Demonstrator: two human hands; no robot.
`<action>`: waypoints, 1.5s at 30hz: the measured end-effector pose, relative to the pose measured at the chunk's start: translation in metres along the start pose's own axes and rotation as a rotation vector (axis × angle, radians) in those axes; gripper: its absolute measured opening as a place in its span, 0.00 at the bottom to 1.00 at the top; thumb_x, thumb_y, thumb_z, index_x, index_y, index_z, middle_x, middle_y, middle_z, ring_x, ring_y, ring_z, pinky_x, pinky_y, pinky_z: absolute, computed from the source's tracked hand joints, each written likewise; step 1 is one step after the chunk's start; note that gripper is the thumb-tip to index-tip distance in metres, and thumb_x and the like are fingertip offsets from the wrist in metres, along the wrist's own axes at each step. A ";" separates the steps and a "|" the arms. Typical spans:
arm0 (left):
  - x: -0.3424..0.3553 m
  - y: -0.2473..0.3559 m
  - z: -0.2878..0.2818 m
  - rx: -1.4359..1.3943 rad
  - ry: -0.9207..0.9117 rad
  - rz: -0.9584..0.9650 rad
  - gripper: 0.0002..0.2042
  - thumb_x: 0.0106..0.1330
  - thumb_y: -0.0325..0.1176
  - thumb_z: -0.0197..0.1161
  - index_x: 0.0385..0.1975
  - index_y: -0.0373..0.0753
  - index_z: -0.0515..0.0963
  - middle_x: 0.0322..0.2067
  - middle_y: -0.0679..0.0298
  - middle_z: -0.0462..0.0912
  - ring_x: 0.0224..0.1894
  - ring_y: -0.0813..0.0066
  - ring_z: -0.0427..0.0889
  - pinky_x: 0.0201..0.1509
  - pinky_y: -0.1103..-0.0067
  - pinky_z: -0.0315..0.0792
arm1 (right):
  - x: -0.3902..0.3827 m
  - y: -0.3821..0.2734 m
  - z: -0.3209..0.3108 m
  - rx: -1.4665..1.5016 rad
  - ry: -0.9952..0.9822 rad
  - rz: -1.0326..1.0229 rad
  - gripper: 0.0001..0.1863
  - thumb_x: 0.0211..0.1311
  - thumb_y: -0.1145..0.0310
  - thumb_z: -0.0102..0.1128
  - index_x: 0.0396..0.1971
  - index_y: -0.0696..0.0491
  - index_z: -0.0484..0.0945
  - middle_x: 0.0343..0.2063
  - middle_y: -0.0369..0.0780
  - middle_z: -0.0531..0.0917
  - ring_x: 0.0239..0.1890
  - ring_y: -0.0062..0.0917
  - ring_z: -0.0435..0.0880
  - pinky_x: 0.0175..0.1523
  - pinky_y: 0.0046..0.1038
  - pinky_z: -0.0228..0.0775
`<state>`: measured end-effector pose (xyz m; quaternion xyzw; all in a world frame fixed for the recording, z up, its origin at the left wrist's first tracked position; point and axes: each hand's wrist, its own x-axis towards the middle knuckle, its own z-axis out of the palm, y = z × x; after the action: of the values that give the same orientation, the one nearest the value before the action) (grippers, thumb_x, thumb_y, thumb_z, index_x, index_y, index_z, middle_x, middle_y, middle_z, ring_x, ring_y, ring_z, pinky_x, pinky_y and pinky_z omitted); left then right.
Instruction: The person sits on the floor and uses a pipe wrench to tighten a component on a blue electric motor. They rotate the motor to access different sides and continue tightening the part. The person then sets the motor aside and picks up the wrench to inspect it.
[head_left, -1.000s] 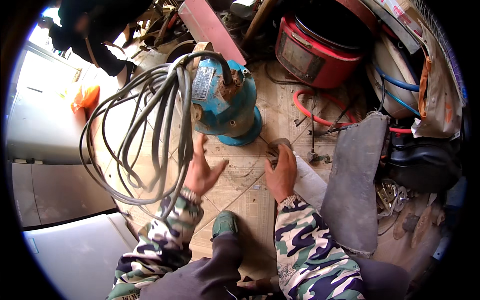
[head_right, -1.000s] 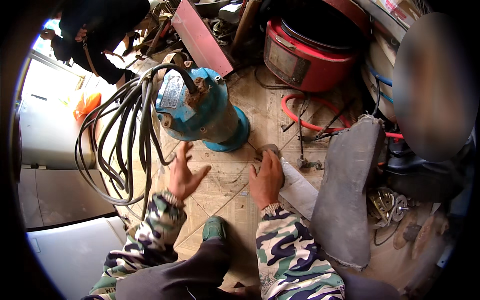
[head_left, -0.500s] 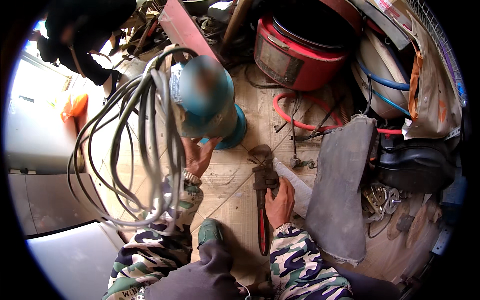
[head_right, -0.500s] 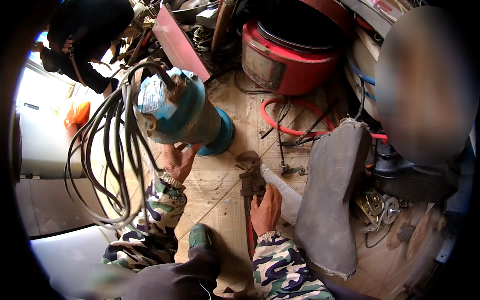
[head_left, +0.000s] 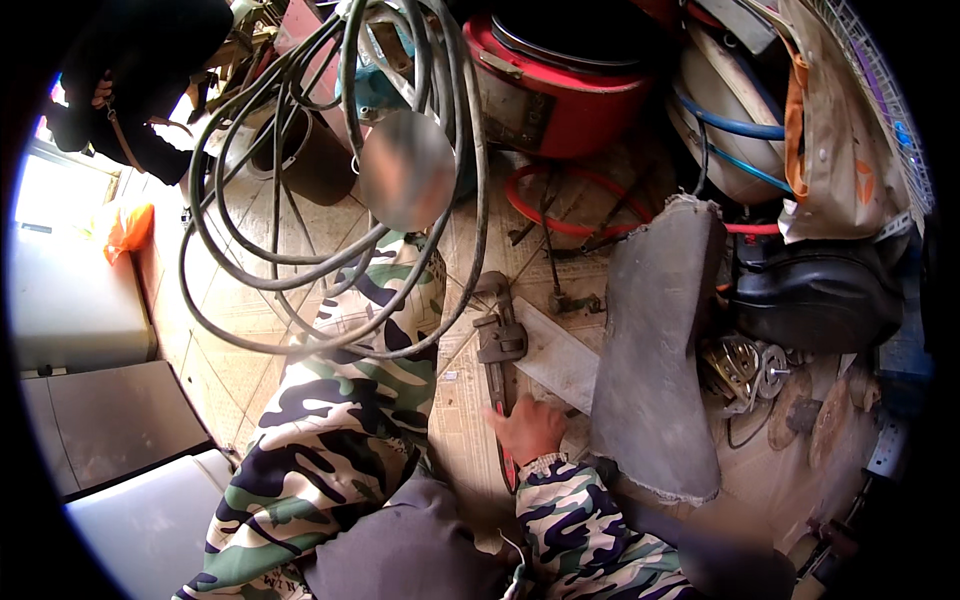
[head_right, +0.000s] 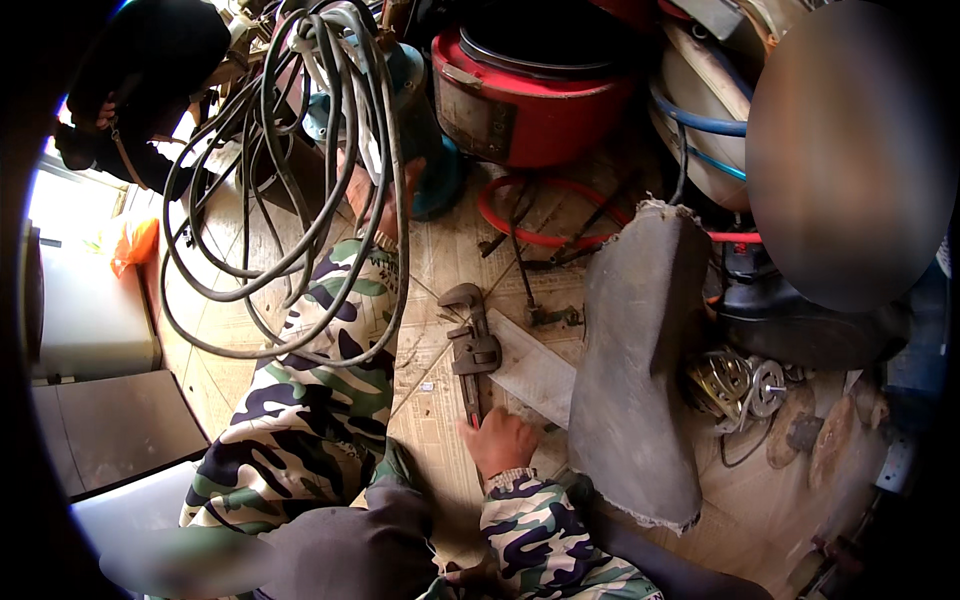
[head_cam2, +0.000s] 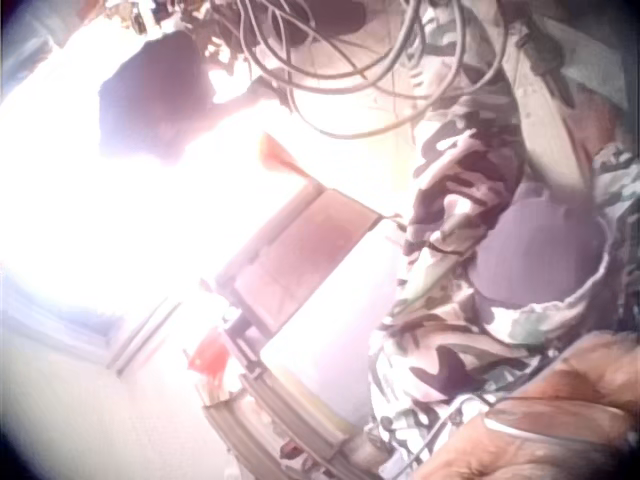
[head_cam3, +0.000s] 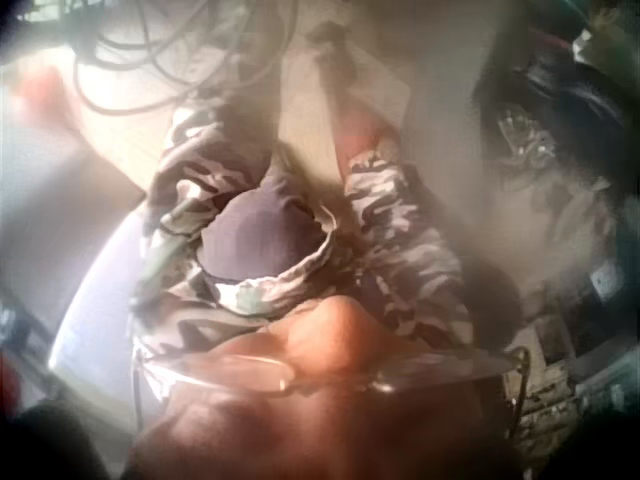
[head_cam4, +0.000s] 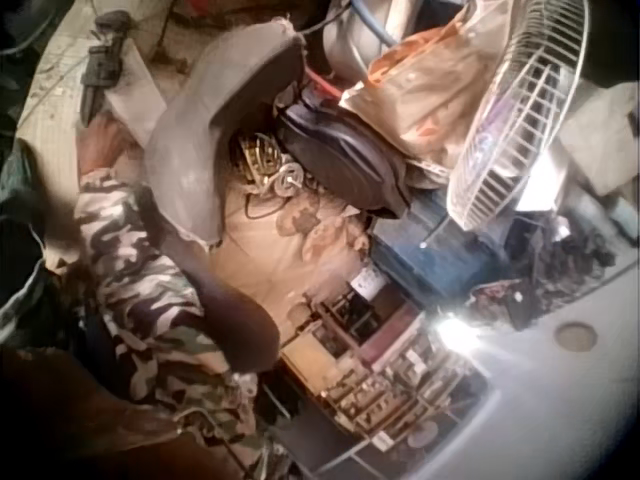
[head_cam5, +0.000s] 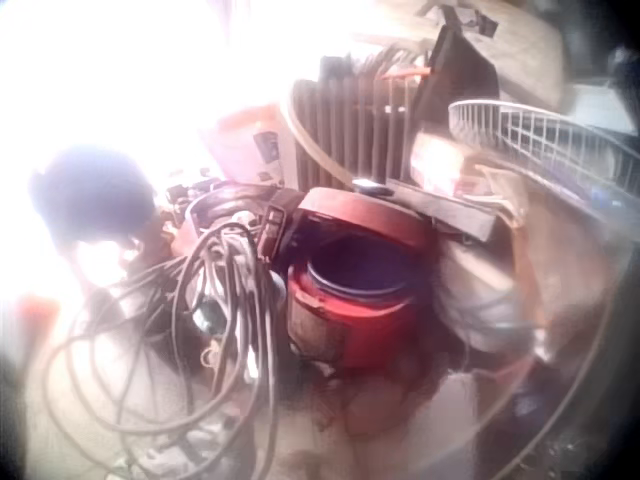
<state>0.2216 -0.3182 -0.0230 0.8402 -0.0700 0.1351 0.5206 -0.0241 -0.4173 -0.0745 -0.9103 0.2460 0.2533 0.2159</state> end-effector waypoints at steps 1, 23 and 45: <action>0.001 -0.002 0.002 0.019 -0.007 0.013 0.33 0.54 0.33 0.78 0.60 0.35 0.72 0.52 0.47 0.80 0.54 0.49 0.81 0.53 0.63 0.79 | -0.006 0.005 0.006 -0.051 -0.100 -0.032 0.26 0.52 0.44 0.72 0.33 0.56 0.84 0.33 0.48 0.88 0.39 0.46 0.88 0.42 0.47 0.79; -0.066 0.324 -0.169 0.235 -1.083 -0.036 0.16 0.59 0.26 0.66 0.47 0.30 0.77 0.51 0.46 0.80 0.57 0.42 0.77 0.63 0.57 0.71 | -0.092 0.001 -0.116 1.261 -0.385 0.074 0.14 0.57 0.69 0.64 0.23 0.60 0.69 0.14 0.44 0.78 0.14 0.29 0.82 0.19 0.32 0.73; -0.182 0.802 -0.173 -0.630 -1.208 -1.320 0.13 0.71 0.38 0.67 0.26 0.44 0.72 0.14 0.74 0.67 0.14 0.83 0.65 0.19 0.80 0.59 | -0.646 0.060 -0.550 1.211 0.166 0.178 0.25 0.59 0.58 0.73 0.52 0.57 0.79 0.36 0.49 0.88 0.41 0.37 0.89 0.46 0.33 0.79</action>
<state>-0.1857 -0.5273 0.6814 0.4586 0.1282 -0.6693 0.5703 -0.3475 -0.5304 0.7044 -0.6189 0.4373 0.0139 0.6524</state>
